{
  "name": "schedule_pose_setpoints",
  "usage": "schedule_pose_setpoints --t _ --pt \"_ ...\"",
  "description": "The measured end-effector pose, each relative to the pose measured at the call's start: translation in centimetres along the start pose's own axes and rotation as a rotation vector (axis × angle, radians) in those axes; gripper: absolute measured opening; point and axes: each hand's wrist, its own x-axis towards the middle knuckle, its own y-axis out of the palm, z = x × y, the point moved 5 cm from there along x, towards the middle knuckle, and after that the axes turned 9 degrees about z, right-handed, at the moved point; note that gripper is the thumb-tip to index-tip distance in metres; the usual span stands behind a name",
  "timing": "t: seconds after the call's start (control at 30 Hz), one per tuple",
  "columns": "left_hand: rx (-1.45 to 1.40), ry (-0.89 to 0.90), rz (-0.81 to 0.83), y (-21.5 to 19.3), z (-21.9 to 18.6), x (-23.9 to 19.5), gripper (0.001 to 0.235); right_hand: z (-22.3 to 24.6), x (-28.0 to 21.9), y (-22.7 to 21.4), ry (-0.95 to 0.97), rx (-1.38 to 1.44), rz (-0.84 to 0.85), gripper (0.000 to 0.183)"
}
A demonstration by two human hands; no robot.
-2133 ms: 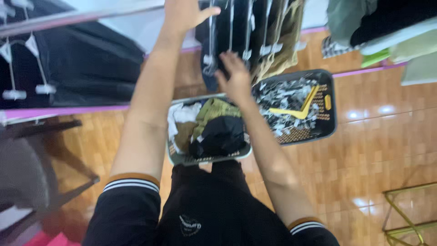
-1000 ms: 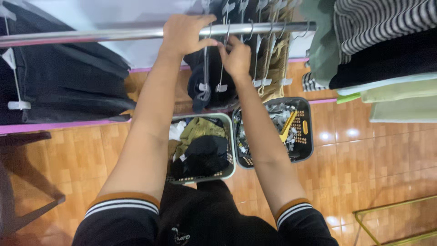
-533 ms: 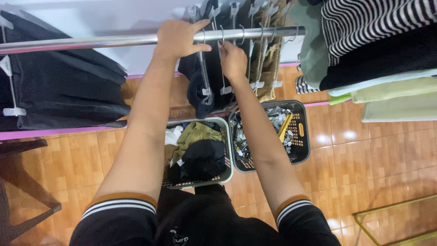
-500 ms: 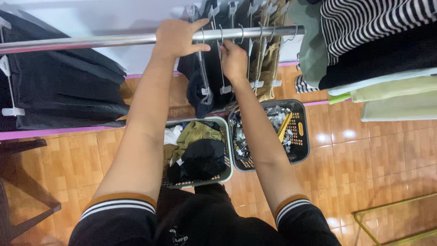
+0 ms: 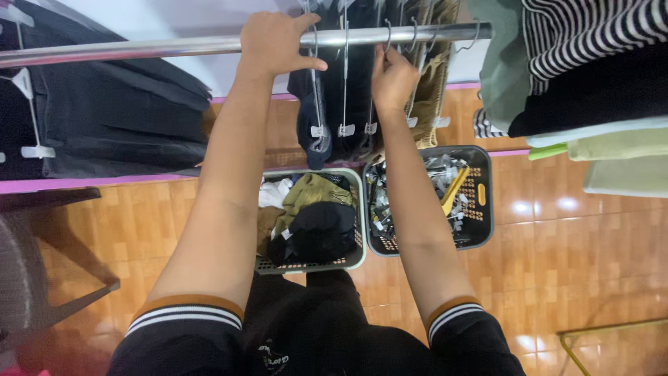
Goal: The person sits on the floor and hangs clothes using hangers with clips. They pick up garments from a laundry basket, attach them to hangers, and place the hangers on a nearby clothing rack.
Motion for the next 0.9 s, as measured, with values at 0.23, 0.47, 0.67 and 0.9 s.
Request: schedule_pose_setpoints --t 0.23,0.47,0.67,0.9 --pt "-0.013 0.024 -0.005 0.2 0.5 0.0 0.092 -0.3 0.4 -0.5 -0.148 -0.007 0.026 0.014" --pt "-0.004 -0.003 0.041 -0.3 0.1 0.1 0.096 1.1 0.6 -1.9 -0.092 0.010 0.097 0.014" --pt "0.023 -0.040 0.039 -0.4 0.2 0.2 0.092 4.3 0.6 -4.8 0.085 -0.045 0.155 0.022" --pt "-0.011 -0.042 0.079 -0.8 0.1 0.7 0.092 9.1 3.0 -0.8 -0.582 -0.201 0.377 0.058"
